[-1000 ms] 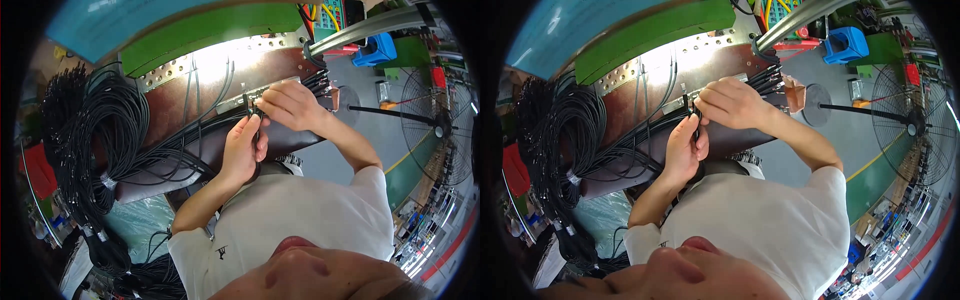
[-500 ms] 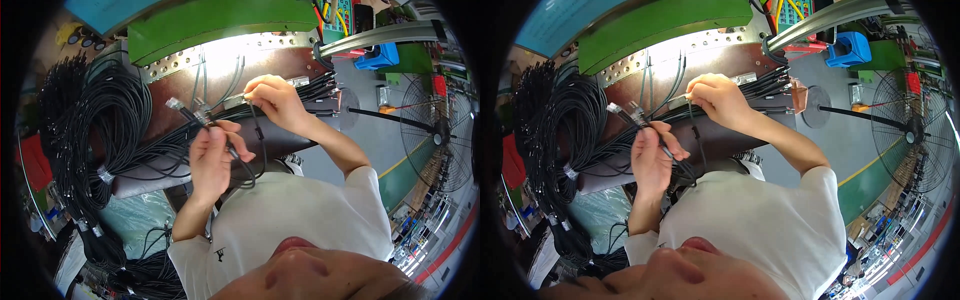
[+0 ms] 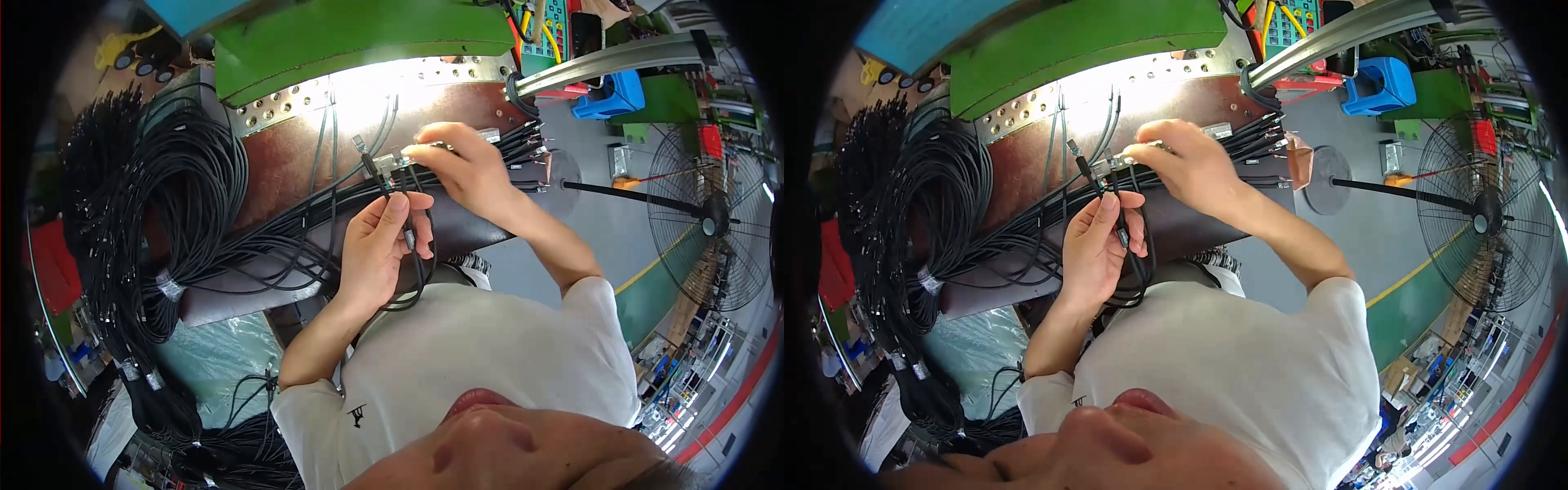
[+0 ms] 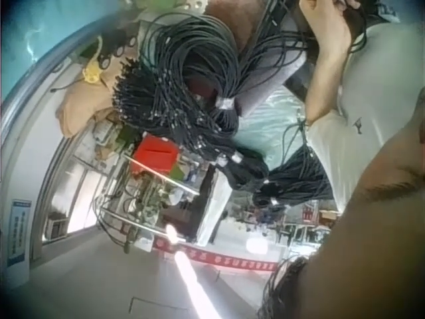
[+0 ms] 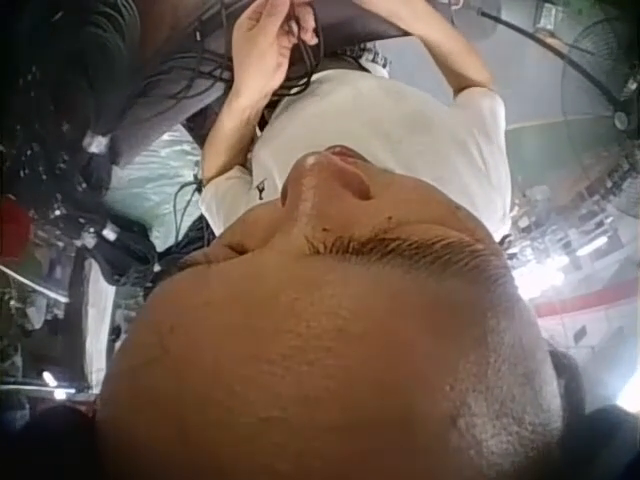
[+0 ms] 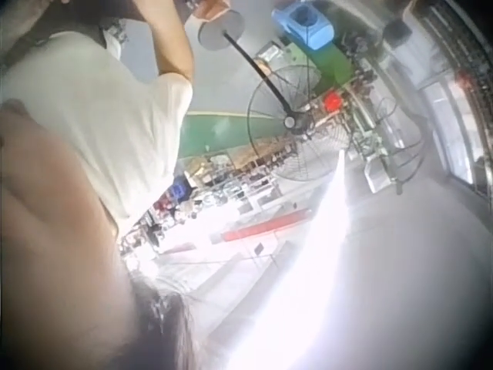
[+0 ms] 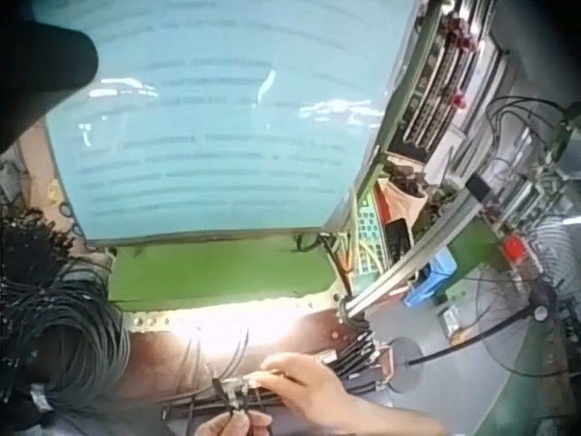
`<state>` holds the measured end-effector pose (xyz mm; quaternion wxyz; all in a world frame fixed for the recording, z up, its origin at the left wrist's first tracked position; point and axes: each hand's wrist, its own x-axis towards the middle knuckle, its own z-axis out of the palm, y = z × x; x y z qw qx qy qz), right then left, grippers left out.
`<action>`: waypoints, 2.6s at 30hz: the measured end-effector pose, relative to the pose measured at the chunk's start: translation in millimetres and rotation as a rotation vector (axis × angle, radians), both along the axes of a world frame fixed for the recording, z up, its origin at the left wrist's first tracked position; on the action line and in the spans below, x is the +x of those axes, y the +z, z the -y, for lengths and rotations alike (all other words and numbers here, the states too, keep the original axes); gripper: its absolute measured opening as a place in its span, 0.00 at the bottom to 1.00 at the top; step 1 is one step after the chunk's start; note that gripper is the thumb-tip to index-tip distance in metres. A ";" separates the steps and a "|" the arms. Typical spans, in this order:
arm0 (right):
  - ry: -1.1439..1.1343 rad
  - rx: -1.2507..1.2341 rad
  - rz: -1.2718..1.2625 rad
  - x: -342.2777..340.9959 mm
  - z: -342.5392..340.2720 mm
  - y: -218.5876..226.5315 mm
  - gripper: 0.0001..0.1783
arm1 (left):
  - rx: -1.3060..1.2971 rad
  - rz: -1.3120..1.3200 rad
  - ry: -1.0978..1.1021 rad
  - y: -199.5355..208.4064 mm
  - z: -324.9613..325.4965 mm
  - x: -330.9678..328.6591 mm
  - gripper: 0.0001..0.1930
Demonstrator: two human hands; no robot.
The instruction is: Plugging black cables into a connector block for assembly or testing.
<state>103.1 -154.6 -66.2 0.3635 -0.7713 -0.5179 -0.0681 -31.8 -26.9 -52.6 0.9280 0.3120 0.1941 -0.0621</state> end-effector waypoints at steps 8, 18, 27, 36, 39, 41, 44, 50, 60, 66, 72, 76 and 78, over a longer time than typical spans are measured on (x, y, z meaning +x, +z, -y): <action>-0.034 0.145 0.091 14.1 13.8 0.0 0.16 | 0.498 0.041 0.162 18.8 -5.2 -15.7 0.18; 0.232 -0.202 0.219 24.5 12.6 6.0 0.12 | 0.051 0.012 -0.038 11.5 0.1 2.8 0.22; 0.214 -0.181 0.159 23.8 8.0 5.8 0.13 | 0.057 -0.001 -0.075 4.8 3.2 9.4 0.23; 0.208 -0.297 0.160 24.7 6.9 8.6 0.14 | 0.063 -0.003 -0.096 4.3 3.7 9.6 0.23; 0.200 -0.289 0.156 23.9 7.6 6.6 0.13 | 0.086 -0.044 -0.053 4.5 2.4 9.2 0.23; 0.169 -0.289 0.181 19.3 5.4 9.7 0.09 | 0.061 -0.014 -0.085 3.5 1.1 6.7 0.23; 0.174 -0.184 0.164 25.6 8.3 0.2 0.11 | 0.067 -0.015 -0.116 3.8 -0.2 12.4 0.23; 0.235 -0.015 0.303 18.7 11.5 24.0 0.14 | -0.049 0.042 -0.246 13.1 -2.0 18.6 0.21; -0.041 -0.156 -0.050 31.6 39.3 -9.9 0.11 | 0.121 0.251 -0.022 81.0 -63.6 -30.5 0.17; 0.052 -0.162 -0.081 40.7 41.5 6.8 0.10 | 0.249 -0.082 -0.356 31.5 1.6 17.1 0.18; 0.244 -0.154 0.512 41.8 40.5 52.3 0.16 | 0.194 -0.096 -0.555 39.9 10.1 34.5 0.18; 0.219 -0.079 0.591 33.4 43.4 60.3 0.11 | 0.054 -0.058 -0.409 36.5 13.4 47.9 0.15; 0.149 -0.157 0.630 38.1 48.5 59.1 0.12 | 0.271 -0.020 -0.465 39.5 15.5 44.7 0.15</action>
